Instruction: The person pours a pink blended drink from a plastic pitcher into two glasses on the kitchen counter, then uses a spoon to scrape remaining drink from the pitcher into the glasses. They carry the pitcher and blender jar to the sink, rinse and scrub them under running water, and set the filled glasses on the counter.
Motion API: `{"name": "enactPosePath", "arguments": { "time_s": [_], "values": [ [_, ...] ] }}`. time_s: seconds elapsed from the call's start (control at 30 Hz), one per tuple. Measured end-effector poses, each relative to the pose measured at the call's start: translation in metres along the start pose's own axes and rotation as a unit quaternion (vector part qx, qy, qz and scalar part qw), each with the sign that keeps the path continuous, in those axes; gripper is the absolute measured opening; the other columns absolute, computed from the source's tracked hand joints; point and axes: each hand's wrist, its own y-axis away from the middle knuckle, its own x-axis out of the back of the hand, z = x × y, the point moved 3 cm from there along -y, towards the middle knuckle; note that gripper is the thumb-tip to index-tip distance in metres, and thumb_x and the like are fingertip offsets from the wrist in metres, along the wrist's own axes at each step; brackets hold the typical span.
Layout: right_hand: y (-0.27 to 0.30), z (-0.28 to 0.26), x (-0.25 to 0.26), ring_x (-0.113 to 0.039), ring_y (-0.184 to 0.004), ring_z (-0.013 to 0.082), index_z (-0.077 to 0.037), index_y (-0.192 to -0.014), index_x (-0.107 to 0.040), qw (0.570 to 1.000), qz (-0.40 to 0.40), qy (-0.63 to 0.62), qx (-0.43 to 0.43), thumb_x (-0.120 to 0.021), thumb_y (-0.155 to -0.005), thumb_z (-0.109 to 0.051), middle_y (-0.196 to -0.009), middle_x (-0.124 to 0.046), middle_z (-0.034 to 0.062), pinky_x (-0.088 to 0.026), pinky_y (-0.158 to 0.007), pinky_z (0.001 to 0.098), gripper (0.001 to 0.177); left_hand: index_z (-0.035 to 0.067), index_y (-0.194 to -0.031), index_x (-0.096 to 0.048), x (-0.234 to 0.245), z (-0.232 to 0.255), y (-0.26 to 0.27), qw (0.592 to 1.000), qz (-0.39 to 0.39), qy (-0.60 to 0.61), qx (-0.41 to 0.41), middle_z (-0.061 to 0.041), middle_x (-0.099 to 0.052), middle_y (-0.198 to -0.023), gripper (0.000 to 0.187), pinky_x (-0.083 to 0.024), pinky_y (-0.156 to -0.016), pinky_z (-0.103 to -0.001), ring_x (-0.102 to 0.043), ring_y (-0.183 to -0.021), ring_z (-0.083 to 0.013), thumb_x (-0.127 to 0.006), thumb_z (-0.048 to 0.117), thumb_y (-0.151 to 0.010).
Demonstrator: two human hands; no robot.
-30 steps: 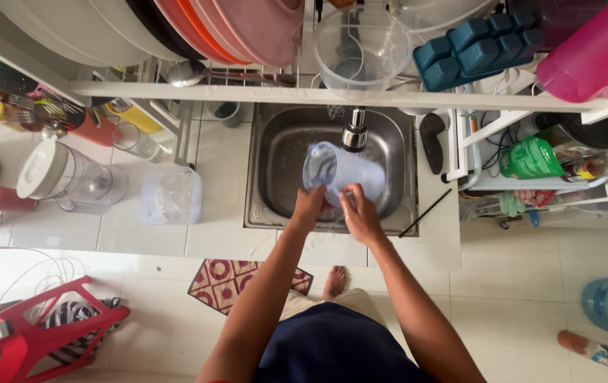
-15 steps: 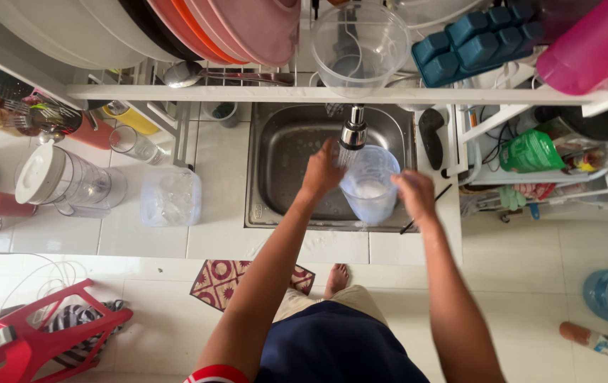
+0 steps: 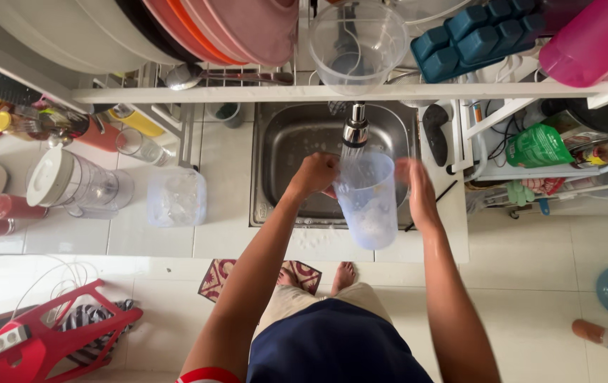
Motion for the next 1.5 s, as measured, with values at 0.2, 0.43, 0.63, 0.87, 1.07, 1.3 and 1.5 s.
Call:
{"name": "enactPosePath", "arguments": {
  "time_s": [0.2,0.43,0.63,0.87,1.07,1.3,1.5],
  "values": [
    [0.017,0.009,-0.022,-0.056,-0.133,0.0308,-0.007,-0.156,-0.03,0.996,-0.072,0.03,0.044,-0.09,-0.065,-0.048,-0.141,-0.055,0.0188,-0.048,-0.112,0.0489,0.117,0.0,-0.083,-0.076,-0.007,-0.015,-0.015,0.905,0.004,-0.347,-0.247,-0.022,-0.074,-0.075,0.039,-0.061,-0.059,-0.044,-0.075,-0.07,-0.036,-0.076,0.038,-0.072],
    [0.006,0.04,-0.035,-0.058,-0.126,0.0372,-0.012,-0.15,-0.032,0.956,-0.085,-0.236,-0.153,-0.081,-0.074,-0.05,-0.136,-0.056,0.0204,-0.052,-0.102,0.0551,0.098,0.002,-0.124,-0.066,-0.019,-0.04,-0.043,0.965,0.211,-0.095,-0.12,-0.029,-0.068,-0.118,0.057,-0.048,-0.1,-0.054,-0.061,-0.115,-0.048,-0.048,0.052,-0.106],
    [-0.015,0.064,-0.071,-0.055,-0.134,0.0308,-0.011,-0.15,-0.045,0.949,-0.069,-0.227,-0.207,-0.058,-0.09,-0.07,-0.147,-0.053,0.0177,-0.05,-0.107,0.0509,0.085,-0.002,-0.156,-0.021,-0.054,-0.073,-0.038,0.964,0.205,-0.043,-0.165,-0.038,-0.042,-0.139,0.095,-0.04,-0.106,-0.052,-0.043,-0.13,-0.0524,-0.072,0.046,-0.092],
    [-0.019,0.044,-0.095,-0.054,-0.136,0.0356,-0.023,-0.158,-0.034,0.913,-0.059,-0.303,-0.267,-0.059,-0.085,-0.072,-0.151,-0.051,0.0181,-0.051,-0.102,0.0569,0.092,0.024,-0.161,-0.048,-0.031,-0.08,-0.034,0.958,0.197,-0.101,-0.182,-0.021,-0.062,-0.15,0.059,-0.048,-0.116,-0.042,-0.059,-0.139,-0.0403,-0.054,0.036,-0.104],
    [-0.035,0.029,-0.116,-0.04,-0.148,0.0329,-0.034,-0.16,-0.023,0.988,-0.024,-0.099,-0.119,-0.062,-0.089,-0.058,-0.161,-0.038,0.0125,-0.044,-0.111,0.0536,0.084,0.027,-0.159,-0.03,-0.005,-0.071,-0.017,0.993,0.081,0.075,-0.039,-0.016,-0.05,-0.15,0.07,-0.042,-0.11,-0.037,-0.051,-0.137,-0.028,-0.061,0.038,-0.096],
    [-0.063,0.03,-0.088,-0.052,-0.138,0.037,-0.02,-0.154,-0.04,0.958,-0.027,-0.152,-0.241,-0.053,-0.09,-0.062,-0.15,-0.051,0.0163,-0.048,-0.101,0.0591,0.078,0.012,-0.135,-0.067,-0.018,-0.022,-0.011,0.97,0.192,0.027,-0.148,-0.018,-0.069,-0.136,0.052,-0.05,-0.106,-0.038,-0.066,-0.125,-0.0278,-0.07,0.041,-0.092],
    [-0.049,0.027,-0.079,-0.06,-0.131,0.0494,-0.012,-0.152,-0.036,0.912,-0.042,-0.295,-0.282,-0.045,-0.091,-0.07,-0.146,-0.049,0.0285,-0.056,-0.085,0.0652,0.085,0.02,-0.119,-0.073,-0.045,0.011,-0.004,0.871,0.237,-0.232,-0.361,-0.019,-0.07,-0.118,0.045,-0.051,-0.095,-0.047,-0.063,-0.113,-0.044,-0.083,0.037,-0.078]
  ]
}}
